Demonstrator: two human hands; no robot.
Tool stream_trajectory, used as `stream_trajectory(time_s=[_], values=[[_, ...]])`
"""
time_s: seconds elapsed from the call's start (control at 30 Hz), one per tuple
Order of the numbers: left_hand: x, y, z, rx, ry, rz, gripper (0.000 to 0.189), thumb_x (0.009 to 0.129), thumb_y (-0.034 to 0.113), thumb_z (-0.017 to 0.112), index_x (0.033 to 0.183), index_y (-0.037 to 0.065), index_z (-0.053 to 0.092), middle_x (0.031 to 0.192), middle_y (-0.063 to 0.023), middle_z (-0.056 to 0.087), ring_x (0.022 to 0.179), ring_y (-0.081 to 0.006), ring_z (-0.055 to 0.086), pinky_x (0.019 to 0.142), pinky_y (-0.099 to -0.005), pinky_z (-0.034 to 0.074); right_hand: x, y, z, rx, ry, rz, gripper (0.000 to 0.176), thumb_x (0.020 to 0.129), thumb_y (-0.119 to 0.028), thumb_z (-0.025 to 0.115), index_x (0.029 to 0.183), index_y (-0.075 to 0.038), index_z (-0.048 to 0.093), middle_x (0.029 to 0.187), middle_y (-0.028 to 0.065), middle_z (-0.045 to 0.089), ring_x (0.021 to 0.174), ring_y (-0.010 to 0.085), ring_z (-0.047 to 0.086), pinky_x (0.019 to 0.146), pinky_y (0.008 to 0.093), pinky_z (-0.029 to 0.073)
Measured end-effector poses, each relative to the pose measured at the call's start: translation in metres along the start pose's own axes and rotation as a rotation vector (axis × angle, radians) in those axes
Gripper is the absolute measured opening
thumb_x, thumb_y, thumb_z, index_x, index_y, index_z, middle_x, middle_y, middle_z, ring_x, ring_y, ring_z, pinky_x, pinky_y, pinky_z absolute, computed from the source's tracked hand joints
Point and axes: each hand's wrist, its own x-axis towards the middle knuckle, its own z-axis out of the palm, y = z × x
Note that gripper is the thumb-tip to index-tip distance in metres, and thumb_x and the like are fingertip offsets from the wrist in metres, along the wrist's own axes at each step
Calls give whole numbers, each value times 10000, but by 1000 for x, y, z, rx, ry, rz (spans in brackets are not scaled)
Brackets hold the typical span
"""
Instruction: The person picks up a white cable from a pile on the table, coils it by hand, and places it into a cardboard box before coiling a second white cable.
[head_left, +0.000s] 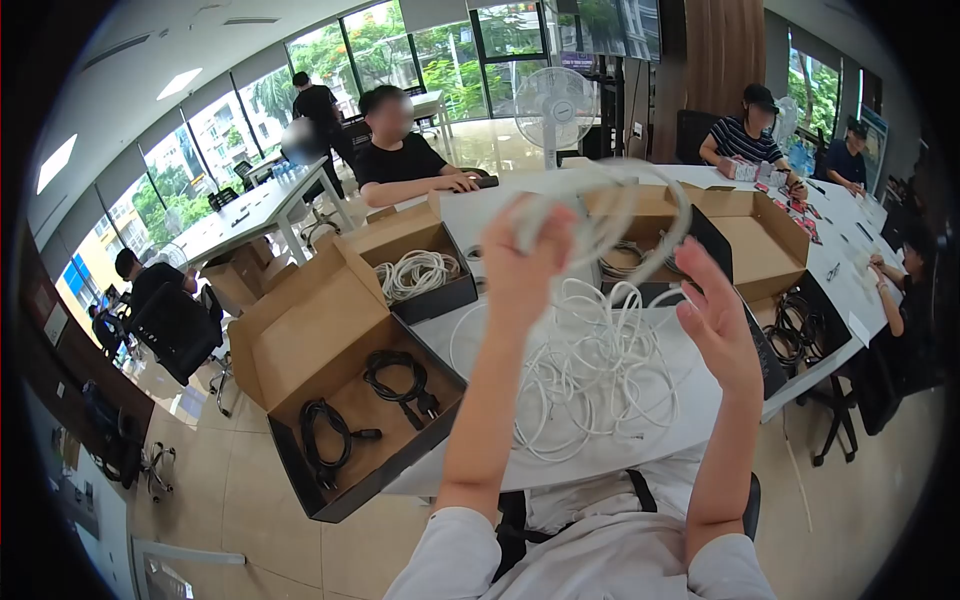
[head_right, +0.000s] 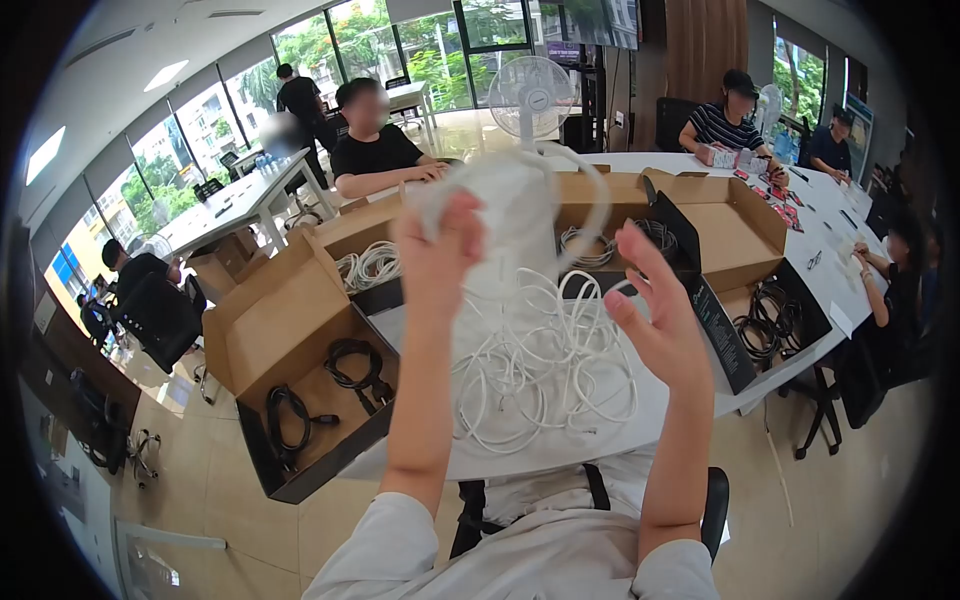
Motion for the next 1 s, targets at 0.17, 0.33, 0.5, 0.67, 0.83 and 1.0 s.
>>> stream_trajectory(time_s=[0.17,0.33,0.5,0.67,0.83,1.0], values=[[-12,13,45,43,-337,-320,153,855,147,735,889,21,655,637,11,556,537,-54,486,486,-213,384,13,-6,15,-52,257,-309,743,837,-129,723,1461,-41,328,1451,142,376,1279,253,462,1067,389,357],[-15,15,47,228,-485,-237,224,792,162,799,913,25,670,693,16,588,616,-54,520,549,-220,410,2,-15,19,-440,417,-306,693,834,-14,670,1447,-42,349,1403,147,418,1102,255,584,928,363,478],[-22,20,57,187,-602,-308,285,767,179,822,956,30,670,748,12,627,683,-55,541,608,-228,433,-1,0,17,-299,352,-170,528,819,-2,685,1322,-48,533,1103,100,617,915,150,612,771,266,487],[-29,15,59,89,-761,-381,322,770,170,812,1017,39,653,850,16,635,750,-41,536,632,-213,432,-10,4,11,11,353,-23,245,858,-18,568,1078,-15,676,883,18,640,672,30,510,569,177,405],[-22,21,53,-63,-835,-495,454,789,83,738,1199,51,546,1003,16,567,778,-38,487,640,-195,403,-14,0,9,293,327,69,224,885,-12,538,1063,-14,673,695,-12,572,547,29,422,486,205,367],[-25,35,51,-103,-895,-413,735,784,25,686,1411,90,308,1147,-21,470,799,-52,473,662,-200,397,-19,3,8,637,333,119,237,916,-9,524,1126,-11,633,604,-40,453,479,30,337,431,203,297]])
